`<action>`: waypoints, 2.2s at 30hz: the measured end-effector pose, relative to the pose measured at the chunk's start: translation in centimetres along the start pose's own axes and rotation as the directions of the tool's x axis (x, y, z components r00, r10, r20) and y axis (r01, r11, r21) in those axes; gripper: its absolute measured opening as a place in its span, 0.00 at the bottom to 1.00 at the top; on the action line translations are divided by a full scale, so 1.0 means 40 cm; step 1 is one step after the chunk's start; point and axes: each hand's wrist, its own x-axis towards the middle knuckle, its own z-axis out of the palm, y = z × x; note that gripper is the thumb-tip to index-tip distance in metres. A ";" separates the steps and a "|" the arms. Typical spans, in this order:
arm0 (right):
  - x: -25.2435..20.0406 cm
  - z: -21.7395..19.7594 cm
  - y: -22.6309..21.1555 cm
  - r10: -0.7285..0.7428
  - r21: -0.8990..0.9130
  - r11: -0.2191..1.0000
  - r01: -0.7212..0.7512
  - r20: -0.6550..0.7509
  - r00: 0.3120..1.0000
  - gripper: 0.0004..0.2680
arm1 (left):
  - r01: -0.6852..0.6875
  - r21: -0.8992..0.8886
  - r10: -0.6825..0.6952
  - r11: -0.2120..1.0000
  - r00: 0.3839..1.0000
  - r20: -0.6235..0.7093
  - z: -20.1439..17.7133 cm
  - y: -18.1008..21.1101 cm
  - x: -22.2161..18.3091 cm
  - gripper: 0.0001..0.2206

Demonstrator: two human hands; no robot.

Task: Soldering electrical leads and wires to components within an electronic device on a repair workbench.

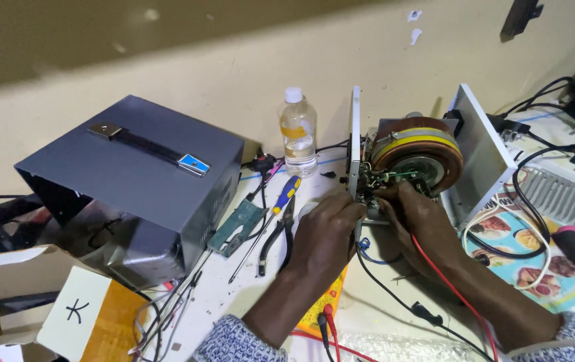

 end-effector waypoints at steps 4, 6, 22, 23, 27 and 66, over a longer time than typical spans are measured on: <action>-0.011 -0.001 0.014 0.045 0.002 0.999 -0.045 0.009 0.999 0.05 | -0.004 0.000 0.004 1.000 1.000 0.026 0.010 -0.012 -0.006 0.08; -0.015 -0.002 0.015 0.051 -0.004 0.999 -0.051 0.005 0.999 0.06 | -0.004 -0.002 0.004 1.000 0.999 0.037 0.012 -0.015 -0.008 0.09; -0.015 0.015 0.052 0.257 -0.152 0.963 -0.223 0.266 0.929 0.17 | 0.032 0.007 -0.033 0.999 0.991 0.130 0.033 -0.031 -0.014 0.15; -0.013 0.004 0.034 0.245 -0.120 0.968 -0.220 0.278 0.929 0.18 | 0.030 0.010 -0.032 0.999 0.991 0.132 0.034 -0.031 -0.013 0.14; -0.034 0.071 0.248 -0.130 0.004 0.991 0.132 0.181 0.975 0.31 | 0.024 0.037 -0.028 0.999 0.992 0.120 0.025 -0.026 -0.007 0.15; -0.025 0.031 0.126 -0.083 -0.028 0.995 0.091 0.204 0.975 0.17 | 0.024 -0.045 -0.022 0.999 0.999 0.045 -0.033 0.023 0.019 0.10</action>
